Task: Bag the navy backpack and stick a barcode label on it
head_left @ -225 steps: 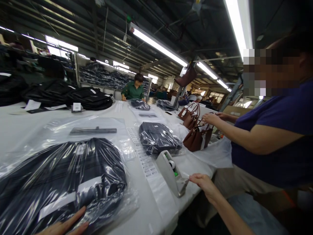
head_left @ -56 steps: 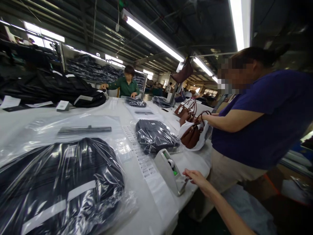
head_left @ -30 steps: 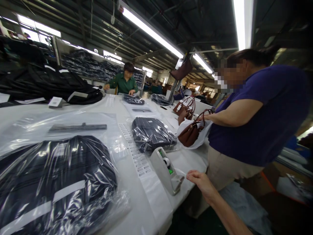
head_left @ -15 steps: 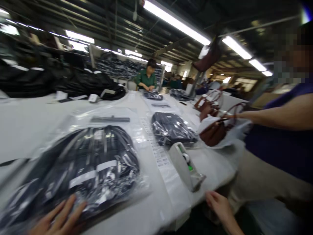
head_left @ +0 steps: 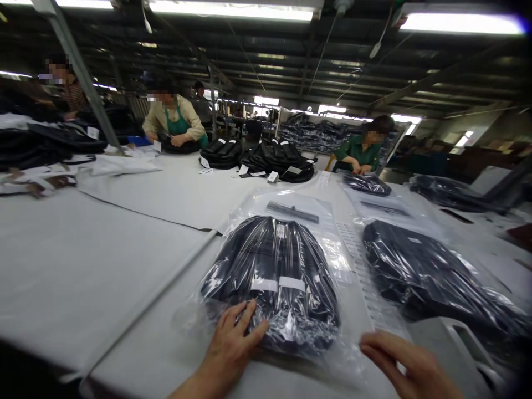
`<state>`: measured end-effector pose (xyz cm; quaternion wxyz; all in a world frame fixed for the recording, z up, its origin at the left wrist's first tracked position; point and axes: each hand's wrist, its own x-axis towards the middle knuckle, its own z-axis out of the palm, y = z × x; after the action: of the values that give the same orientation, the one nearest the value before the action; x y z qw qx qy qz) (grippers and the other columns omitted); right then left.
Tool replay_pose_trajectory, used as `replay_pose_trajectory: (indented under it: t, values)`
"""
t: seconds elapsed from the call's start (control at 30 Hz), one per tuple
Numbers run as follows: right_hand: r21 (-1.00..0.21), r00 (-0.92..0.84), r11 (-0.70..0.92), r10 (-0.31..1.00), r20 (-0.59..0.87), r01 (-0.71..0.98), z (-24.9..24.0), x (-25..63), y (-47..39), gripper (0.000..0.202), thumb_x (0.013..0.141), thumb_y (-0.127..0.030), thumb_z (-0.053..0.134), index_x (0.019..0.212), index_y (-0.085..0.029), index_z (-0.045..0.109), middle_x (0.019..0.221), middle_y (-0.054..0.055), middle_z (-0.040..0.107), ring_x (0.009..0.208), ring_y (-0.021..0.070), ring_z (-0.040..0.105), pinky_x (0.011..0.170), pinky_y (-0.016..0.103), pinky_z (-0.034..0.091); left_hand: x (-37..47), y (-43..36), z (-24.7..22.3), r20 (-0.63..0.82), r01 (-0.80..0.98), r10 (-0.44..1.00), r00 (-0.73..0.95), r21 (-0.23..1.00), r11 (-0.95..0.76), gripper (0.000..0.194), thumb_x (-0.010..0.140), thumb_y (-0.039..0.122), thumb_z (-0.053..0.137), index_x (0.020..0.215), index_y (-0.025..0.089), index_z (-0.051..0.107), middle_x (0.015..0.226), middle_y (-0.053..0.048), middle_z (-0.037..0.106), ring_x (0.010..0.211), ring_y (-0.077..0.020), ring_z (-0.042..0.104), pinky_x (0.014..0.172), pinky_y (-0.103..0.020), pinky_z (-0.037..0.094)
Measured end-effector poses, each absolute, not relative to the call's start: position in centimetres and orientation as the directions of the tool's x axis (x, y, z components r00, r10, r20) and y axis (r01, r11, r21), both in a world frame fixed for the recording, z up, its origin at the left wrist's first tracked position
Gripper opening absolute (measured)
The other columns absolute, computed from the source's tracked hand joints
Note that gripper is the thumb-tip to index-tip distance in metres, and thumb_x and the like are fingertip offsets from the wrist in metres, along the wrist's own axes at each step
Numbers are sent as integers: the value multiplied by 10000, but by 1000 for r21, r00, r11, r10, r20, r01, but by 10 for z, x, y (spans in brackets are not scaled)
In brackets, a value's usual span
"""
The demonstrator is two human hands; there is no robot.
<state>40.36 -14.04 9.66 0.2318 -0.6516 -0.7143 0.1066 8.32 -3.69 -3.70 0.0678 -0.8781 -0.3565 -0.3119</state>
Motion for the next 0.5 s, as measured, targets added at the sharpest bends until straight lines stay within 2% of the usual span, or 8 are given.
replay_pose_trajectory:
  t: [0.07, 0.13, 0.23, 0.33, 0.5]
  values:
    - [-461, -293, 293, 953, 74, 838, 121, 362, -97, 273, 902, -380, 425, 827, -237, 646, 756, 16, 663, 706, 139, 606, 660, 237, 470, 83, -38, -35, 596, 668, 599, 535, 135, -732, 329, 851, 378, 572, 1180, 373, 551, 1367, -60, 444, 1158, -277, 424, 920, -425, 353]
    - [-465, -487, 436, 873, 12, 770, 136, 324, -53, 276, 910, -352, 428, 822, -211, 648, 746, 15, 650, 696, 119, 582, 666, 225, 447, 84, -39, -34, 602, 671, 607, 518, 153, -725, 326, 848, 411, 574, 1171, 380, 555, 1364, -59, 446, 1159, -278, 425, 931, -429, 348]
    - [-462, -689, 578, 717, -105, 672, 143, 286, -7, 224, 893, -303, 477, 828, -199, 665, 755, 11, 655, 707, 102, 574, 673, 204, 427, 84, -40, -33, 616, 674, 605, 504, 157, -721, 327, 849, 348, 585, 1172, 387, 549, 1356, -60, 453, 1167, -271, 423, 944, -425, 341]
    - [-411, -767, 655, 599, -230, 634, 139, 270, 15, 178, 869, -252, 514, 820, -214, 681, 754, 1, 668, 695, 92, 577, 649, 191, 407, 85, -39, -36, 646, 674, 592, 483, 158, -722, 318, 849, 325, 580, 1161, 383, 555, 1340, -65, 466, 1166, -268, 425, 940, -417, 353]
    - [-218, -765, 756, 513, -390, 618, 125, 251, 33, 118, 814, -235, 580, 818, -242, 698, 750, -3, 696, 682, 118, 601, 583, 225, 367, 90, -35, -49, 713, 657, 538, 450, 143, -740, 316, 848, 327, 549, 1162, 366, 549, 1320, -83, 471, 1169, -286, 424, 914, -425, 389]
